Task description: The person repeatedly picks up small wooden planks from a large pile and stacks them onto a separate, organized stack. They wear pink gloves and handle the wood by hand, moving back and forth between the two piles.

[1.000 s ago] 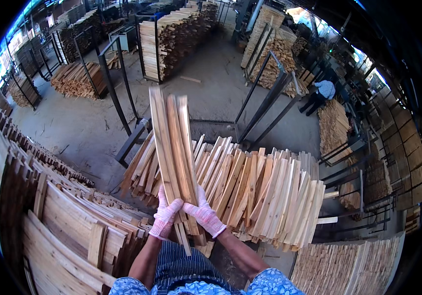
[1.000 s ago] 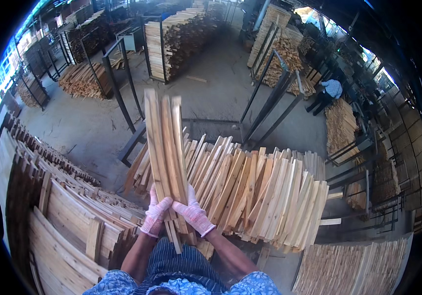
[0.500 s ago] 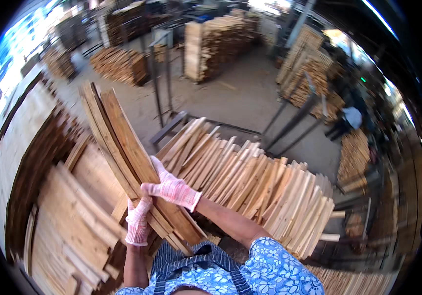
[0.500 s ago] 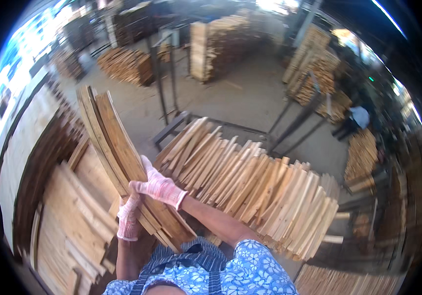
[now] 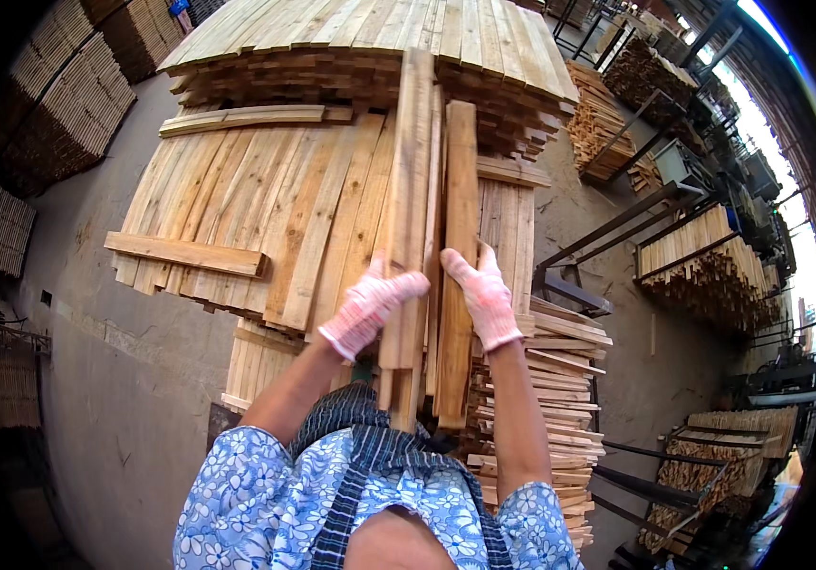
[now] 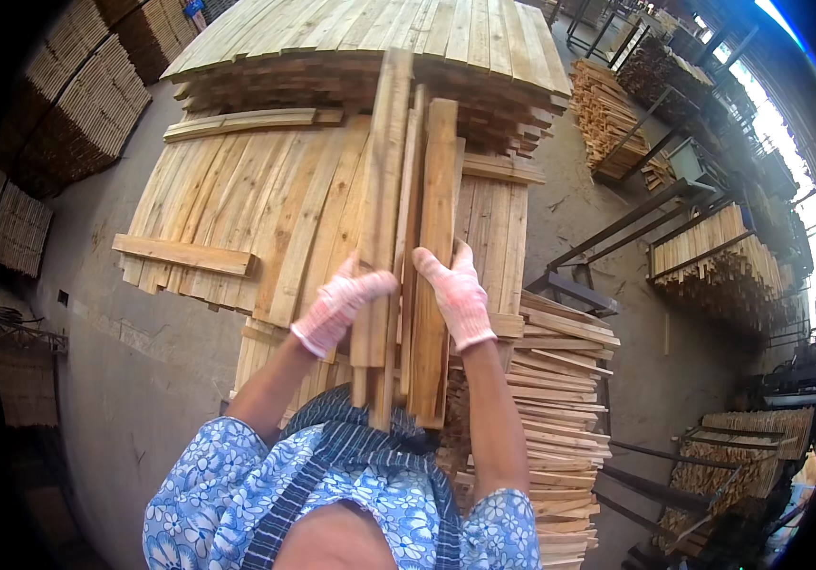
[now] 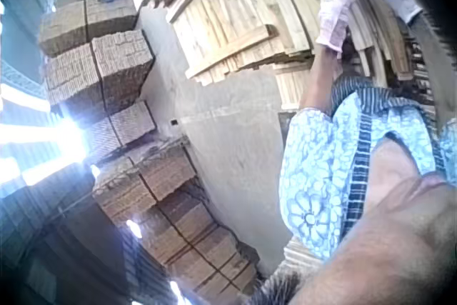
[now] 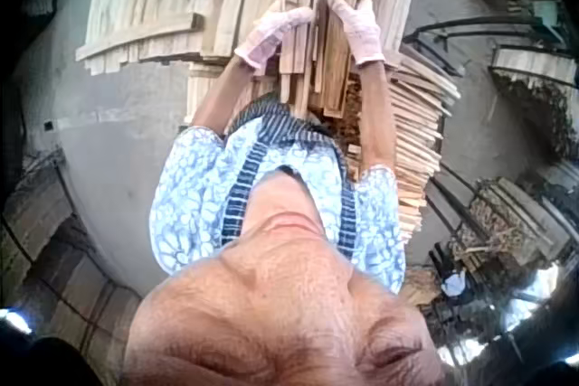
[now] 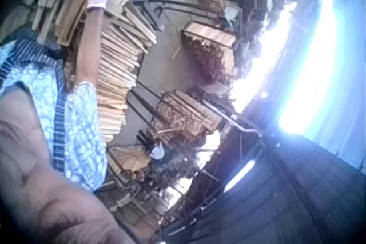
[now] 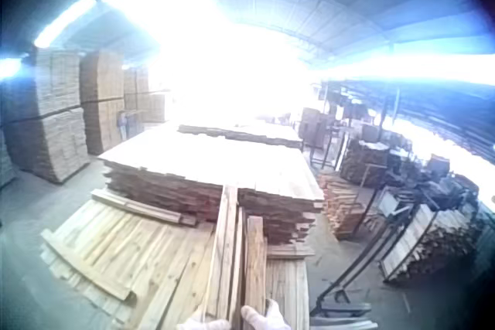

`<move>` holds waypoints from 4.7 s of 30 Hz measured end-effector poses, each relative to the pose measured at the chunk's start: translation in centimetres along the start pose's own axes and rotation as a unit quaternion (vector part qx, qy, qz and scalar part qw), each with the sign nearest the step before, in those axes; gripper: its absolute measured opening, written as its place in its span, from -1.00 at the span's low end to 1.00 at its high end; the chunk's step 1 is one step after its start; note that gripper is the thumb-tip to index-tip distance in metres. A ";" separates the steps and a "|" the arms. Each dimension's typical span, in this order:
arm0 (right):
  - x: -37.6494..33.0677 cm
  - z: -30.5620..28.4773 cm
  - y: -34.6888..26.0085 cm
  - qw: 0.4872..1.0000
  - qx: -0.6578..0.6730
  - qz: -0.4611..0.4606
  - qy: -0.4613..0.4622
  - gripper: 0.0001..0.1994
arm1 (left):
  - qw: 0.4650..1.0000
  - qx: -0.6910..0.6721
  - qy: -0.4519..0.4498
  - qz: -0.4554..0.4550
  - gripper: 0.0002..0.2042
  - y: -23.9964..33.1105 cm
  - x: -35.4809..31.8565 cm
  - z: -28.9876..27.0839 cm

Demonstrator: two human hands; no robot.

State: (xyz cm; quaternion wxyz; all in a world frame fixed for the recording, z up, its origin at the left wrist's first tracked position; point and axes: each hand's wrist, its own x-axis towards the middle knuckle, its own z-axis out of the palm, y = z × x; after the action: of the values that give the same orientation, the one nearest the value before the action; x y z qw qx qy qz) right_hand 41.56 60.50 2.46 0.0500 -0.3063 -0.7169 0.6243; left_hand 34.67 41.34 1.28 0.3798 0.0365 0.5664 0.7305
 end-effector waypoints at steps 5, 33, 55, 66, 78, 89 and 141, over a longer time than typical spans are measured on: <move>1.7 3.2 -1.8 0.938 -0.333 0.056 0.077 -0.10 | 0.995 0.058 0.072 0.045 -0.42 3.7 -1.4 -7.6; 4.5 -5.2 1.1 0.852 -0.461 -0.114 0.219 -0.31 | 0.870 0.342 0.355 -0.015 0.00 12.4 -2.7 -22.6; 12.4 -0.9 10.1 0.970 -0.130 -0.116 0.169 -0.57 | 0.961 0.130 0.226 0.090 -0.20 11.1 -6.9 -14.9; 12.2 0.1 9.3 0.960 -0.211 -0.065 0.172 -0.49 | 0.690 0.590 0.416 -0.046 -0.34 12.0 1.8 -31.3; 9.3 2.4 4.9 0.897 -0.427 -0.017 0.112 -0.50 | 0.673 0.639 0.372 0.006 -0.32 10.4 3.1 -30.8; 4.2 11.2 -0.7 0.806 -0.543 -0.200 0.126 -0.46 | 0.816 0.454 0.283 0.220 -0.20 12.3 2.0 -37.7; 3.8 -4.7 0.9 0.865 -0.455 0.055 0.202 -0.16 | 0.650 0.748 0.105 0.090 -0.25 2.4 5.3 -8.2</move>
State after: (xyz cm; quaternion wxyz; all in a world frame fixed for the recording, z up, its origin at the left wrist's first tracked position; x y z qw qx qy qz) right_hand 40.93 66.49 1.48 0.0145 -0.4540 -0.8773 0.1548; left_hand 25.77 37.78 -1.54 0.0943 0.2816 0.9507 0.0888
